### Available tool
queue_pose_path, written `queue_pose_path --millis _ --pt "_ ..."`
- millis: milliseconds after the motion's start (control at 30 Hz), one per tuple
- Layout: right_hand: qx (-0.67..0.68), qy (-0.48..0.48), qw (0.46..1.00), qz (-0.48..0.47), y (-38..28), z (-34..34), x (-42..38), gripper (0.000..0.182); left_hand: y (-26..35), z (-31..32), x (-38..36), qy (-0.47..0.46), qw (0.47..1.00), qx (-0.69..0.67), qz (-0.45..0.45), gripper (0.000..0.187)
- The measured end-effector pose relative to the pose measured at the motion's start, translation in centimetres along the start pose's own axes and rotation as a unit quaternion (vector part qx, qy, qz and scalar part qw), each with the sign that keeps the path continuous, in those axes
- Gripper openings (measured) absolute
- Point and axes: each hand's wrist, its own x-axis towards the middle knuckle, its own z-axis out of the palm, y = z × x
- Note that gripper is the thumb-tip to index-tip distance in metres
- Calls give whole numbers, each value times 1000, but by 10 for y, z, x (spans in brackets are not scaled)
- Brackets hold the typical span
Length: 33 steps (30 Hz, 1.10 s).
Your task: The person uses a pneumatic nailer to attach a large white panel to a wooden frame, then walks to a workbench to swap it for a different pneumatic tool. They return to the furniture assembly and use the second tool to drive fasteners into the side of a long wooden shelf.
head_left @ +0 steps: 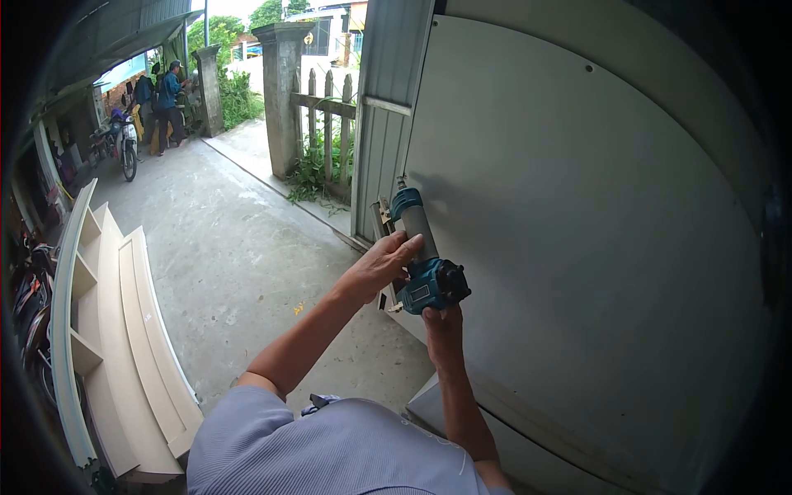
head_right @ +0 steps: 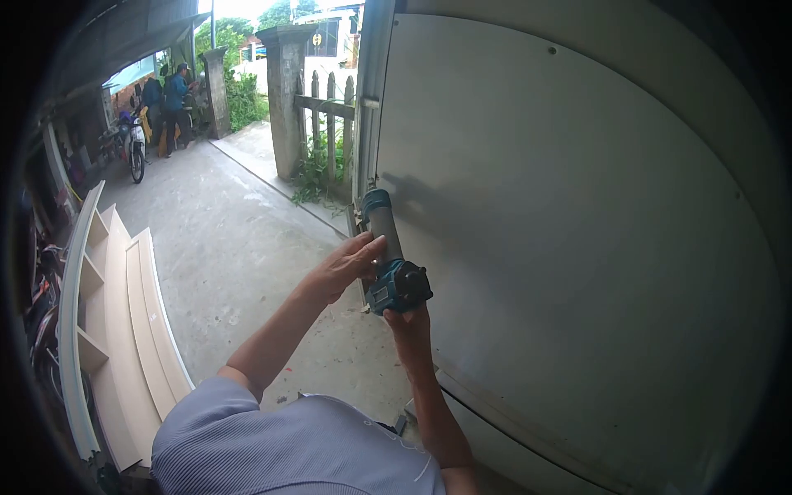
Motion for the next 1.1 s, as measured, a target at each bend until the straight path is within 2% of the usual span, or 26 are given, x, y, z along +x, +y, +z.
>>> queue_pose_path --millis 200,467,600,733,800,833,867,900,967,1100 --pt "1 5 1000 8 8 -2 -3 72 0 -4 -1 -15 1000 17 -1 43" --pt "-6 2 1000 -18 5 6 -4 67 4 -2 -4 13 1000 12 6 42" --pt "-36 -30 997 -60 -22 22 3 64 43 3 -21 19 999 30 38 43" --pt "-28 -56 992 -108 -66 46 47 63 104 -4 6 16 980 142 140 41" --pt "-23 -41 990 -132 -76 52 73 66 131 -5 21 29 978 147 148 42" --pt "-25 -40 990 -134 -82 56 83 66 144 -6 27 53 964 188 183 44" --pt "-6 -38 987 -155 -87 61 94 75 155 -7 32 77 946 229 217 47" --pt "13 -35 984 -176 -91 65 102 84 165 -8 35 76 945 229 219 47" --pt "19 -47 980 -190 -99 67 115 83 180 -9 39 69 947 261 174 46" --pt "41 -63 976 -204 -103 73 122 79 189 -12 44 62 947 255 187 45"
